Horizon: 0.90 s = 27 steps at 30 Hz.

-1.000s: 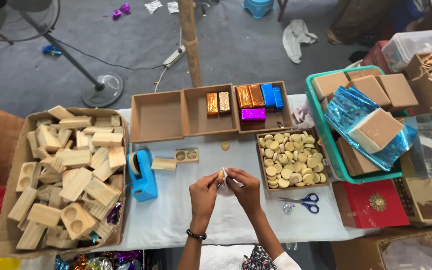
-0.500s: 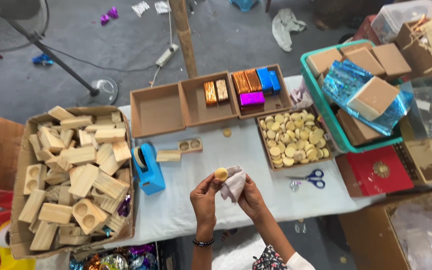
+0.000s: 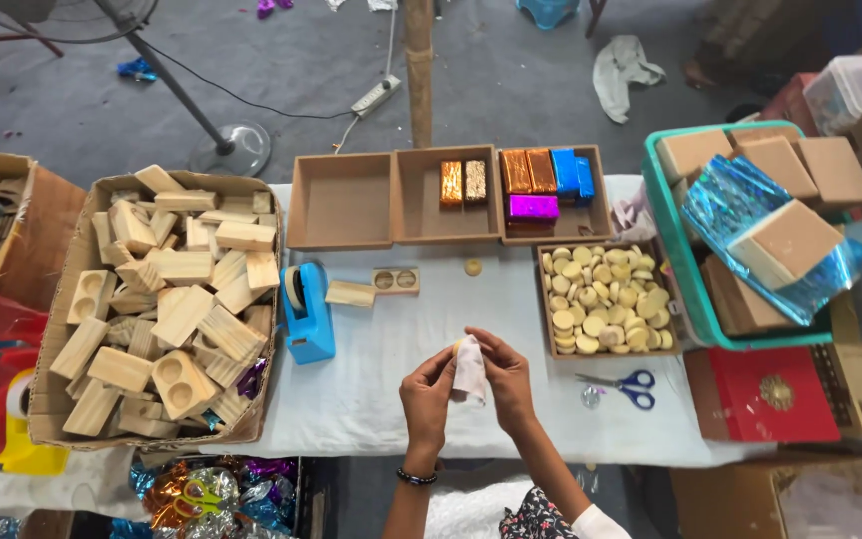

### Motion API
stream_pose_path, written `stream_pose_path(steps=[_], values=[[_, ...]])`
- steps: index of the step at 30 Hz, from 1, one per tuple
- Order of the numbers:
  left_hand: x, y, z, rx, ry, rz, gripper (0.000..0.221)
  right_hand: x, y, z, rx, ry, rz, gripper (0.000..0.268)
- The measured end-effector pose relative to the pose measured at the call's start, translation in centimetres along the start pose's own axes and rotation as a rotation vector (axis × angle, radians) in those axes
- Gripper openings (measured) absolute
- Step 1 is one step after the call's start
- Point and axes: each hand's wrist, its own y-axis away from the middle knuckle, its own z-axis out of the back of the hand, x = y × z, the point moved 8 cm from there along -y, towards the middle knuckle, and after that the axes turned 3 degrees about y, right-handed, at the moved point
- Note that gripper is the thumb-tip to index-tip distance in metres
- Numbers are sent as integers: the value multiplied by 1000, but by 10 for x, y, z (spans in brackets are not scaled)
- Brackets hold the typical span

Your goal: Wiping and cleaning small round soap cakes with a cloth and placing them into a wooden holder.

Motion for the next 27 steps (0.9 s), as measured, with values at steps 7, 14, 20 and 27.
stream_pose_path(steps=[7, 14, 20, 27], values=[[50, -35, -20, -1, 365, 128, 35, 71, -32, -1, -130, 671, 300, 24], [102, -56, -2, -183, 183, 204, 26, -64, -75, 48, -11, 287, -350, 23], [35, -78, 4, -135, -614, -212, 23, -98, -68, 18, 56, -263, -562, 25], [-4, -96, -6, 58, -398, -88, 21, 72, -47, -40, -70, 1139, 740, 27]])
